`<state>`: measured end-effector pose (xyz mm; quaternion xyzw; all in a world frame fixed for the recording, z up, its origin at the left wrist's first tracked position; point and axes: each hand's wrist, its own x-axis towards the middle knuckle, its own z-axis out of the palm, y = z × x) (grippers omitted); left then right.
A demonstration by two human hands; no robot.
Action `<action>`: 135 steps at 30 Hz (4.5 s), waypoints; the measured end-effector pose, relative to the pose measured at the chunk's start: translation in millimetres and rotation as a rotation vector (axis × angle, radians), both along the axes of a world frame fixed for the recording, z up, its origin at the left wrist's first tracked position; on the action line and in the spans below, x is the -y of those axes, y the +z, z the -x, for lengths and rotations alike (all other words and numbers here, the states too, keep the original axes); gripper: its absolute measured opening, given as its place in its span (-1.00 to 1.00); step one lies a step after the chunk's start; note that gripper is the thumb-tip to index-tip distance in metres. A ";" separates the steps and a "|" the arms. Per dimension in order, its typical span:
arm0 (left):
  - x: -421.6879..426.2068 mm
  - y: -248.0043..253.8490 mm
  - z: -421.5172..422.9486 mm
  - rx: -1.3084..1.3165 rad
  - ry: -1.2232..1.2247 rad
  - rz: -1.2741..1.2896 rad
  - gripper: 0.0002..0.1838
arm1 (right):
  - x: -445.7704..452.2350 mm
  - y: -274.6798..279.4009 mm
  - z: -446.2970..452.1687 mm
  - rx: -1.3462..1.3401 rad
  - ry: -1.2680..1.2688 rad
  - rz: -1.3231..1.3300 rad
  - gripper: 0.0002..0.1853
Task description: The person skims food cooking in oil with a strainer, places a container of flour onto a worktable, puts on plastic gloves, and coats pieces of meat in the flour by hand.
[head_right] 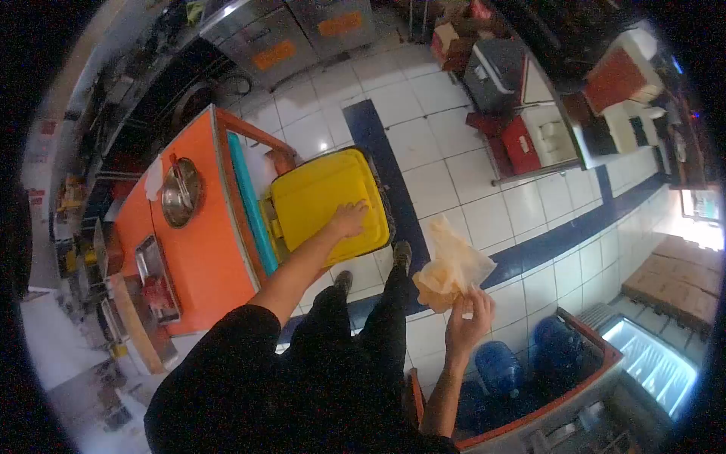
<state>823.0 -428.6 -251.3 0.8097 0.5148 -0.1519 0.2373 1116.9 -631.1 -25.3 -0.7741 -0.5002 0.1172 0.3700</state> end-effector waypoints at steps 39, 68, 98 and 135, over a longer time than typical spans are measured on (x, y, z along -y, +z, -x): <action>25.4 93.5 -9.8 0.352 0.270 0.011 -0.27 | -72.8 -474.9 -128.6 0.596 1.134 0.835 -0.69; 847.7 207.5 490.2 2.600 1.655 -0.741 -0.38 | 544.0 63.1 788.6 -0.207 2.094 0.583 -0.29; 889.0 361.4 942.9 2.699 1.134 0.355 -0.09 | 622.4 167.0 1119.8 0.273 1.765 -0.229 -0.27; 724.9 51.9 493.9 0.032 0.273 0.779 -0.68 | 723.1 -289.8 194.5 -0.978 -0.486 0.467 -0.57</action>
